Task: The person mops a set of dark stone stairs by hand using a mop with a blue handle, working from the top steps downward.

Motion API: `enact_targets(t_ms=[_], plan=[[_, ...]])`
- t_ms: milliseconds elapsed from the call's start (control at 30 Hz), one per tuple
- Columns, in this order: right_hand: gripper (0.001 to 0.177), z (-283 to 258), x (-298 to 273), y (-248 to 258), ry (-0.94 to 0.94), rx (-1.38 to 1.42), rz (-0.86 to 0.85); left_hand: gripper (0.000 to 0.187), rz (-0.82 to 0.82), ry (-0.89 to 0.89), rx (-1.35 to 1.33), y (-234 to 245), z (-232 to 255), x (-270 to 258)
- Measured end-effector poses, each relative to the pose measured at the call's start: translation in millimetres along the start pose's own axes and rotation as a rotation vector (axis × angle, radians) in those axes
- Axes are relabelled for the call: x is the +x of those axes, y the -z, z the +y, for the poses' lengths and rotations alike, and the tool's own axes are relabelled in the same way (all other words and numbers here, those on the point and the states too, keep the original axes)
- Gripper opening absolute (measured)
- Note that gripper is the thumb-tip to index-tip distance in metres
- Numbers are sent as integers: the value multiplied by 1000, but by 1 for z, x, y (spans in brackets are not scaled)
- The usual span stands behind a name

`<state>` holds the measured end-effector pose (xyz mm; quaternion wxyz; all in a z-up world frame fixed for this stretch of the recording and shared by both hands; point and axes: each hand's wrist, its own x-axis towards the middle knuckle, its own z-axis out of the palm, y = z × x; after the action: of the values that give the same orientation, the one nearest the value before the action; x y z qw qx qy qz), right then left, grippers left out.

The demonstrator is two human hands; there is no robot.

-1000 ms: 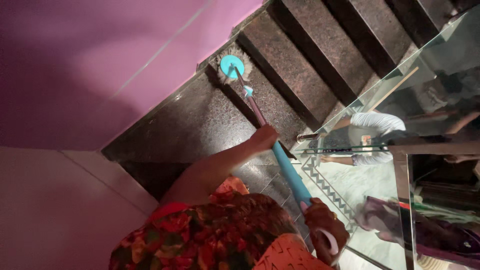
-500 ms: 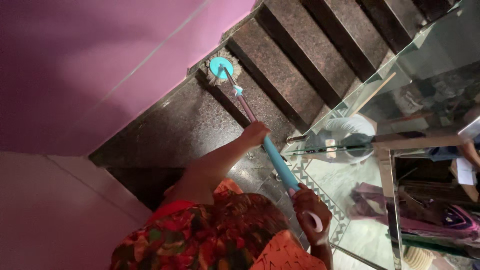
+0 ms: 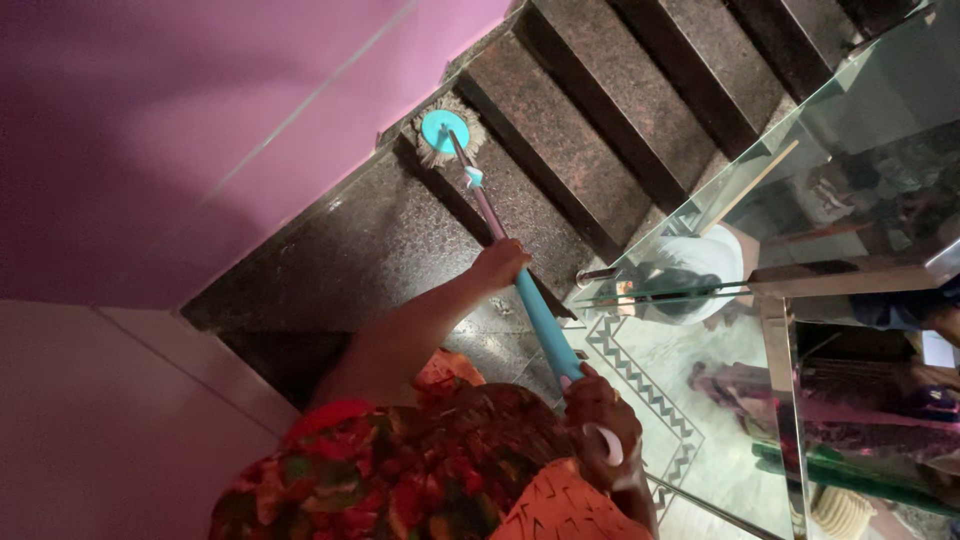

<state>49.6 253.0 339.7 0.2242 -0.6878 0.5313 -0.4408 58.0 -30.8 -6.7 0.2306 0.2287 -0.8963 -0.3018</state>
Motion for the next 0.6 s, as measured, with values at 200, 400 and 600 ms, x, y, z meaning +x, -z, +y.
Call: enact_targets(t_ms=[200, 400, 600], plan=[[14, 2, 2, 4, -68, -51, 26, 11, 33, -3, 38, -2, 5, 9], [12, -36, -6, 31, -89, -61, 85, 7, 147, -56, -82, -6, 50, 4], [6, -55, -22, 34, -94, -84, 175, 13, -207, 14, 121, 18, 104, 4]])
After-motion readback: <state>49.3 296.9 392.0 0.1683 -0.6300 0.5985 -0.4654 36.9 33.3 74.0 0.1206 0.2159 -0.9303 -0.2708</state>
